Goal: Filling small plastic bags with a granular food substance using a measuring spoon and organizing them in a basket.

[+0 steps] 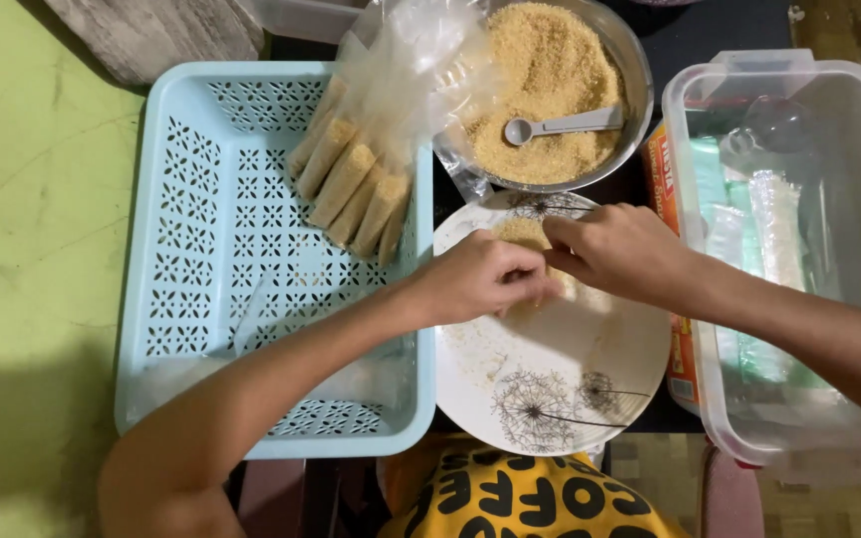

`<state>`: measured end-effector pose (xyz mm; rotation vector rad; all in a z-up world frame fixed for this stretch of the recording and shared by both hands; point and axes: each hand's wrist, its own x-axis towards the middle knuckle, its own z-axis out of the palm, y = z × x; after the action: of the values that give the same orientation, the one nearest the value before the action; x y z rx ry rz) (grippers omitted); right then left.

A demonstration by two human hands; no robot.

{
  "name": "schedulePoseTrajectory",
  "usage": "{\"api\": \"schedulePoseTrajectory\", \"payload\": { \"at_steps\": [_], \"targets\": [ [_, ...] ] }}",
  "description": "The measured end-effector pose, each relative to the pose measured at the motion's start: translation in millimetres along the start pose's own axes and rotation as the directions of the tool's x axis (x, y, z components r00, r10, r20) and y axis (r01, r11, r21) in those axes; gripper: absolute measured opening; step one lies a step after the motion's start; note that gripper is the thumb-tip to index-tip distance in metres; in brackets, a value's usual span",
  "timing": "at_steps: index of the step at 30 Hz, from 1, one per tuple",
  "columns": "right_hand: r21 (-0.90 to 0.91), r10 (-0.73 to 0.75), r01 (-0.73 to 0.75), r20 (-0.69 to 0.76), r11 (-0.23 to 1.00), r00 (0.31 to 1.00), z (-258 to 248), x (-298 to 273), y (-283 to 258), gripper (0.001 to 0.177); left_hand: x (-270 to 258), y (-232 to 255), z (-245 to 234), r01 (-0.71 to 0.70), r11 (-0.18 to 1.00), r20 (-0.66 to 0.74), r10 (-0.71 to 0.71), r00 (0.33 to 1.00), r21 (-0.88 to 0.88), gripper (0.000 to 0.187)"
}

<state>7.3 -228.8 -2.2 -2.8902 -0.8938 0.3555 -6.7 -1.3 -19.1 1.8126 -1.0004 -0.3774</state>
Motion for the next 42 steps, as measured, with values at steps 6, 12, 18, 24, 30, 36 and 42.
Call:
{"api": "schedulePoseTrajectory", "payload": {
  "at_steps": [6, 12, 18, 24, 30, 36, 42],
  "targets": [
    [-0.114, -0.103, 0.09, -0.112, 0.989, 0.988, -3, -16, -2, 0.022, -5, 20, 0, -0.243, 0.908, 0.046, 0.242, 0.969, 0.343, 0.035],
    [-0.224, 0.007, -0.027, -0.089, 0.974, 0.996, -6, -28, 6, 0.018, -5, 6, 15, -0.303, 0.777, 0.128, 0.281, 0.951, 0.551, 0.062],
    [-0.153, -0.059, 0.046, -0.084, 0.987, 0.995, -21, -28, -10, 0.013, 2, 5, 16, -0.255, 0.878, 0.088, 0.24, 0.967, 0.405, 0.024],
    [-0.266, -0.118, 0.097, -0.066, 0.959, 0.991, -22, -27, -21, 0.019, -20, 46, -28, -0.188, 0.936, 0.039, 0.185, 0.982, 0.299, 0.044],
    [-0.266, -0.299, 0.225, -0.279, 0.937, 0.913, -30, -4, -41, 0.021, -42, 43, -70, -0.162, 0.973, -0.052, 0.172, 0.984, 0.164, 0.021],
    [-0.19, -0.505, 0.468, -0.353, 0.863, 0.788, -56, 27, -85, 0.012, -55, 83, -106, 0.46, 0.801, 0.104, -0.533, 0.84, 0.384, 0.017],
    [-0.205, -0.624, 0.589, -0.259, 0.782, 0.738, -36, 60, -109, 0.012, -59, 25, -93, 0.588, 0.386, 0.088, -0.878, 0.47, 0.71, 0.035]
  ]
}}
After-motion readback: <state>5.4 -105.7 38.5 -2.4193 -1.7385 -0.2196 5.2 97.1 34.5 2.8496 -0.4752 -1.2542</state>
